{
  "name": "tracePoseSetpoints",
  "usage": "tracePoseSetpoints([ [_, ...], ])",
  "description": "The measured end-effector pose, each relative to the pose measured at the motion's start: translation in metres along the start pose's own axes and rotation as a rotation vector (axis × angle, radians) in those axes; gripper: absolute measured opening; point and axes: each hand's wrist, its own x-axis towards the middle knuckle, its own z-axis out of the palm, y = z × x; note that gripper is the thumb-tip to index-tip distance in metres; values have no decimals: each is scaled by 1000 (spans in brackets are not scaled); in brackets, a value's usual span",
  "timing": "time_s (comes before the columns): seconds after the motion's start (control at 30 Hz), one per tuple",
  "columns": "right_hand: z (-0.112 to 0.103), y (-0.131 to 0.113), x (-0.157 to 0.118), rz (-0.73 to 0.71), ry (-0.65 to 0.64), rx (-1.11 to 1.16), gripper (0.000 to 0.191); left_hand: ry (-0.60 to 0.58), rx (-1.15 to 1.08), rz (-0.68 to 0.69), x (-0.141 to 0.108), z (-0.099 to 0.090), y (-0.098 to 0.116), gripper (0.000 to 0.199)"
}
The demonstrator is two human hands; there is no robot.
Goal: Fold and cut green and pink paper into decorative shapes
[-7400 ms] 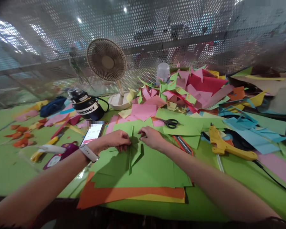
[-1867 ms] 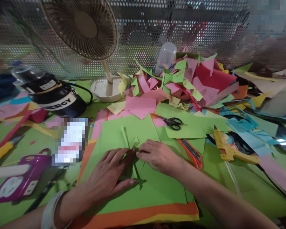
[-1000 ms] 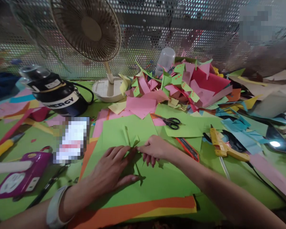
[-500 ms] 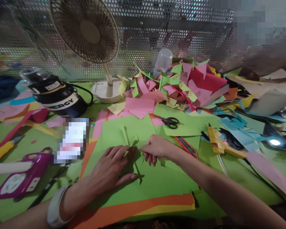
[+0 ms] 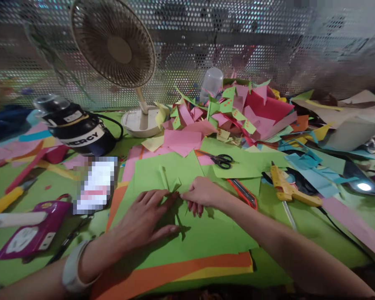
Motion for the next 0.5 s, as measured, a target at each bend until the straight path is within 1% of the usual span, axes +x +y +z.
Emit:
tracePoseSetpoints([
  [0.07,0,0,0,4,-8,9,41,53,-107,-106,7,-8,-4,50],
  [0.1,0,0,1,8,-12,12,40,87,-159,-201,11,-11,-6,44],
  [0.13,0,0,1,11,-15,15,40,85,-204,-304,16,-15,-9,39],
  [0.17,0,0,1,13,-18,18,40,29,-251,-409,22,-17,-11,37],
  [0.23,0,-1,1,14,-21,21,41,-187,-399,-570,31,-19,-16,44],
  [0.3,1,-1,1,10,-21,23,43,-377,-584,-673,39,-17,-19,49],
  [0.33,1,-1,1,6,-21,25,43,-435,-659,-701,41,-15,-20,51],
  [0.4,1,-1,1,-5,-24,27,43,-483,-749,-724,44,-12,-22,53],
  [0.5,1,1,2,-19,-27,32,42,-508,-802,-723,47,-9,-23,50],
])
